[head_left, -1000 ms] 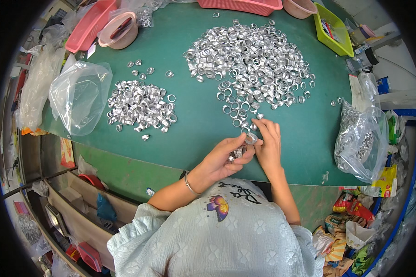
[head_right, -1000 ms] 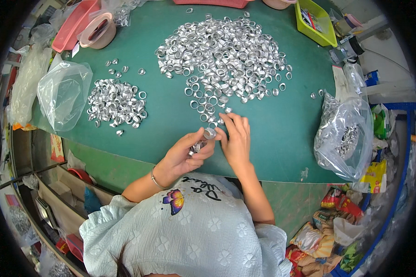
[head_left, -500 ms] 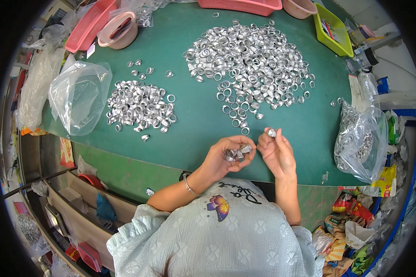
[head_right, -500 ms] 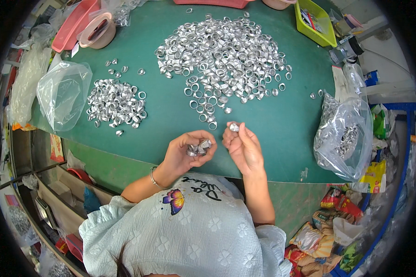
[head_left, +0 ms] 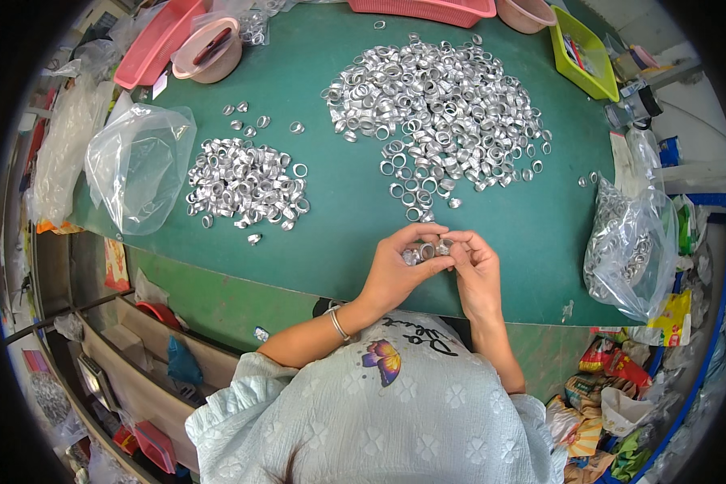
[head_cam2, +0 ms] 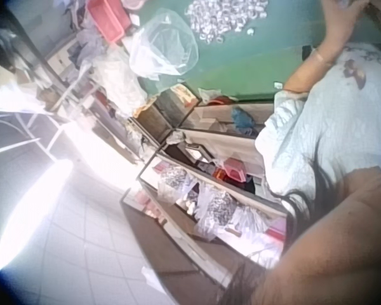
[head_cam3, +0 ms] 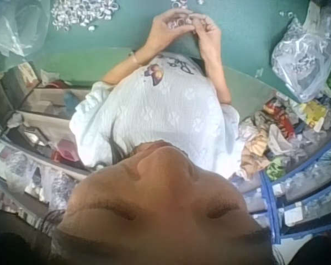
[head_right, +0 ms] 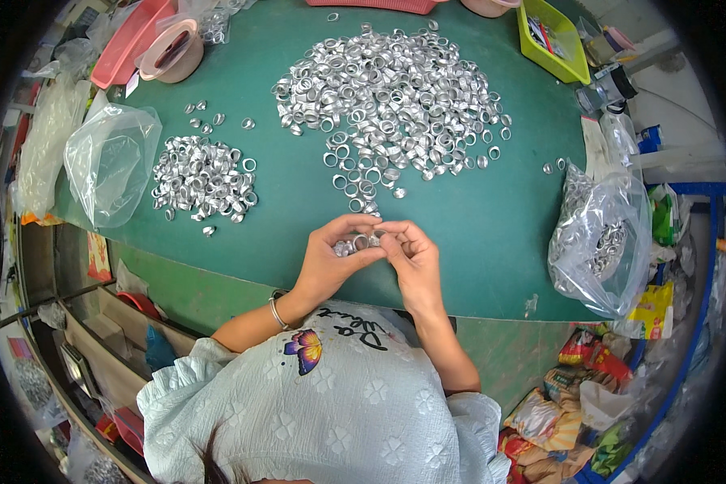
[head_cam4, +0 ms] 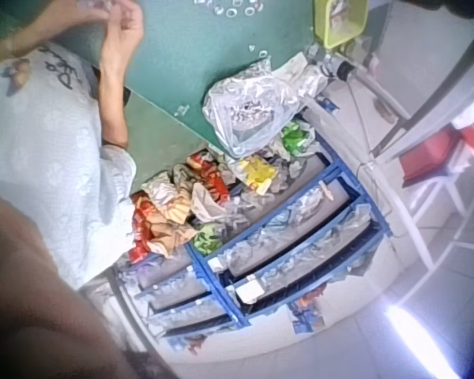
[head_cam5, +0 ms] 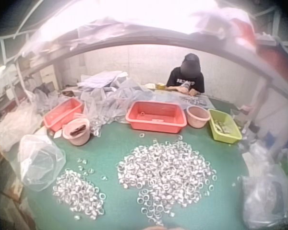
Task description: The person sits at a green workbench and assembles small, silver metal components by hand. They pick up individual pieces from a large pile, fit them together, and place the finished assemblies into a separate pile on the table.
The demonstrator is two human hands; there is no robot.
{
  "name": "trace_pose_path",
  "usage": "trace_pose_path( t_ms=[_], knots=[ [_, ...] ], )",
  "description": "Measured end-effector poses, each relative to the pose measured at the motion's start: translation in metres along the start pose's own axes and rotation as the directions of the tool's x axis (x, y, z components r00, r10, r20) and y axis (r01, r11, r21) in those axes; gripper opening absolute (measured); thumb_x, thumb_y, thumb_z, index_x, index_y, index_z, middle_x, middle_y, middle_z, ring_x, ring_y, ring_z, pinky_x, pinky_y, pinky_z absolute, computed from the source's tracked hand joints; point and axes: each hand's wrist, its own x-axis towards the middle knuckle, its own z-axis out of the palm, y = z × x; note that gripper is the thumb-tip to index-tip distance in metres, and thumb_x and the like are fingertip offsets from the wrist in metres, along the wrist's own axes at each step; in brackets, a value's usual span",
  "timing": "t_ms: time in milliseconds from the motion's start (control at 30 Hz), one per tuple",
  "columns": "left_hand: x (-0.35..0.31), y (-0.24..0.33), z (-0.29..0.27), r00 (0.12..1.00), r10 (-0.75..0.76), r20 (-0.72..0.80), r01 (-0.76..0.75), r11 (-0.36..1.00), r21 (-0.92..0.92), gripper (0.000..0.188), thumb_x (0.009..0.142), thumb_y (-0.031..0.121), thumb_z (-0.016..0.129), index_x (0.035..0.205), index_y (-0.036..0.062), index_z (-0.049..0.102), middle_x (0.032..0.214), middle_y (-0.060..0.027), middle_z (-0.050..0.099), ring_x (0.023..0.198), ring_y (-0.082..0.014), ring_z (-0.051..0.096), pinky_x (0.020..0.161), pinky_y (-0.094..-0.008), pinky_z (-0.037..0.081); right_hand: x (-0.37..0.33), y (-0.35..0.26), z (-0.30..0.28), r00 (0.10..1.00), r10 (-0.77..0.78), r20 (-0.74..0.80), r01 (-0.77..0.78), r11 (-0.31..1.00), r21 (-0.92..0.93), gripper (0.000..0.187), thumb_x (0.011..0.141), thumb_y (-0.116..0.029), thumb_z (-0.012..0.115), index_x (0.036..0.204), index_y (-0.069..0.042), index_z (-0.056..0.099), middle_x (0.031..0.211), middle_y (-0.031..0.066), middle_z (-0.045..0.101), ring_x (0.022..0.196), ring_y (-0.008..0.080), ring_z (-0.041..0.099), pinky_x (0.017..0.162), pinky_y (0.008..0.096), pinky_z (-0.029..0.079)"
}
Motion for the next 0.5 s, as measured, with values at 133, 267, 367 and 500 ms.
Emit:
trace_pose_path(
  t_ms=[133,267,367,500],
  knots=[
    [0.004,-0.004,-0.01,1.0,0.019,0.006,-0.019,1.0,0.016,0.033,0.08,0.006,0.066,0.111,0.0015,0.059,0.082,0.0016,0.055,0.069,-0.0042,0.047,0.056,-0.0176,0.039,0.0,-0.01,0.002,0.986,-0.157,0.064,0.168,0.947,-0.273,0.016,0.089,-0.003,0.052,0.101,0.002,0.061,0.093,0.0044,0.059,0.082,0.0095,0.054,0.072,0.0196,0.042],
    [0.003,-0.002,-0.018,0.935,-0.283,0.213,0.352,0.809,-0.471,0.029,0.085,0.01,0.061,0.112,0.0008,0.058,0.08,0.0014,0.052,0.063,-0.0035,0.042,0.048,-0.017,0.033,0.008,-0.014,-0.011,0.959,-0.279,0.038,0.267,0.857,-0.44,0.016,0.088,0.0,0.051,0.098,0.003,0.063,0.095,0.0063,0.059,0.085,0.0104,0.054,0.071,0.0216,0.042],
    [0.009,-0.019,-0.022,0.873,-0.269,0.407,0.486,0.411,-0.771,0.029,0.089,0.015,0.056,0.114,0.0003,0.055,0.082,-0.0004,0.052,0.06,-0.0044,0.04,0.044,-0.0166,0.031,0.028,-0.008,-0.014,0.937,-0.342,-0.064,0.251,0.792,-0.556,0.019,0.082,0.002,0.056,0.1,0.001,0.063,0.096,0.0083,0.059,0.086,0.015,0.054,0.071,0.0248,0.043],
    [0.01,-0.03,-0.019,0.821,-0.177,0.543,0.56,0.066,-0.826,0.029,0.092,0.02,0.051,0.112,0.0005,0.052,0.088,-0.0038,0.053,0.058,-0.0071,0.041,0.043,-0.0148,0.033,0.052,0.006,-0.021,0.824,-0.558,0.101,0.308,0.292,-0.905,0.024,0.077,0.002,0.06,0.101,-0.002,0.062,0.099,0.0123,0.059,0.081,0.0267,0.054,0.072,0.0337,0.044]
  ],
)
